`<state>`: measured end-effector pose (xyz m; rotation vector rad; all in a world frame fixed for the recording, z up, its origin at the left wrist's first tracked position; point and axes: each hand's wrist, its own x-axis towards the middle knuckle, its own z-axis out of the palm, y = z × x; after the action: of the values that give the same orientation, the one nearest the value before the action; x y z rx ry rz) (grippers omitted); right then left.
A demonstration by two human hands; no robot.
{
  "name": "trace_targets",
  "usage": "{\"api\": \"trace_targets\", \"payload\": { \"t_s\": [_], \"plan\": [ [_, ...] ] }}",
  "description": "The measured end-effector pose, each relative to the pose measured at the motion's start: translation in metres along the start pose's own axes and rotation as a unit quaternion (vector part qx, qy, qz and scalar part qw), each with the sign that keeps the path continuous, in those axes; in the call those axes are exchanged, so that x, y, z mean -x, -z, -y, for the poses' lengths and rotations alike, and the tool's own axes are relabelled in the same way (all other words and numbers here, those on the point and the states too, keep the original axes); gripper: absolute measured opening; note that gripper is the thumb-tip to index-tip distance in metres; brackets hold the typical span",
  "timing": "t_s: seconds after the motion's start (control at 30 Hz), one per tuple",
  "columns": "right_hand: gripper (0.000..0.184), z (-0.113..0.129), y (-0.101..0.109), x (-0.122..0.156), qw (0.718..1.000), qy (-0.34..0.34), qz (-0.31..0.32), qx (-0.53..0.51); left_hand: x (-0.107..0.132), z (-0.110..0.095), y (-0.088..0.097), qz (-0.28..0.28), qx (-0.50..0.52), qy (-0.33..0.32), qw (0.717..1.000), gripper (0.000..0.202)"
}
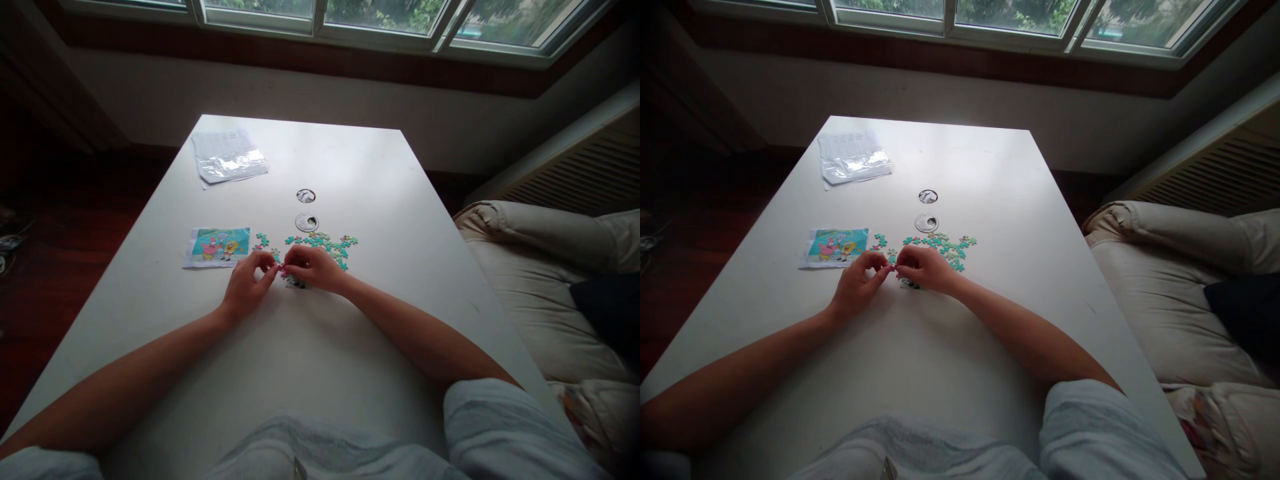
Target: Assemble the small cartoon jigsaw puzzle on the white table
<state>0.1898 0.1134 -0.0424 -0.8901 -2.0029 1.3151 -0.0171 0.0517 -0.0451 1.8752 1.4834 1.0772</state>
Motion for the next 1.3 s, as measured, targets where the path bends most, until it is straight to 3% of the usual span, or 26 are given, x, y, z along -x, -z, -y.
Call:
{"api": "trace_targets", "payload": {
  "t_s": [0.13,0.43,0.67,0.83,1.3],
  "plan": [
    [0.026,0.002,0.000,-0.001,0.999,-0.024,0.000,-0.037,0.000,0.000,-0.001,-0.003,0.018,-0.004,1.000,0.009],
    [0.016,0.002,0.003,-0.001,0.992,0.032,-0.019,0.117,-0.002,0.003,0.003,0.014,-0.022,-0.005,1.000,0.007],
    [0.015,-0.003,0.008,-0.002,0.985,0.014,-0.066,0.157,-0.007,0.002,0.007,0.031,-0.099,0.007,0.995,0.013],
    [0.015,-0.009,0.007,-0.003,0.974,0.036,-0.043,0.221,-0.008,0.002,0.004,0.037,-0.125,0.015,0.991,0.012],
    [0.016,-0.006,0.007,-0.003,0.974,0.034,-0.023,0.223,-0.008,0.000,0.002,0.053,-0.171,0.006,0.984,0.007]
  ]
}}
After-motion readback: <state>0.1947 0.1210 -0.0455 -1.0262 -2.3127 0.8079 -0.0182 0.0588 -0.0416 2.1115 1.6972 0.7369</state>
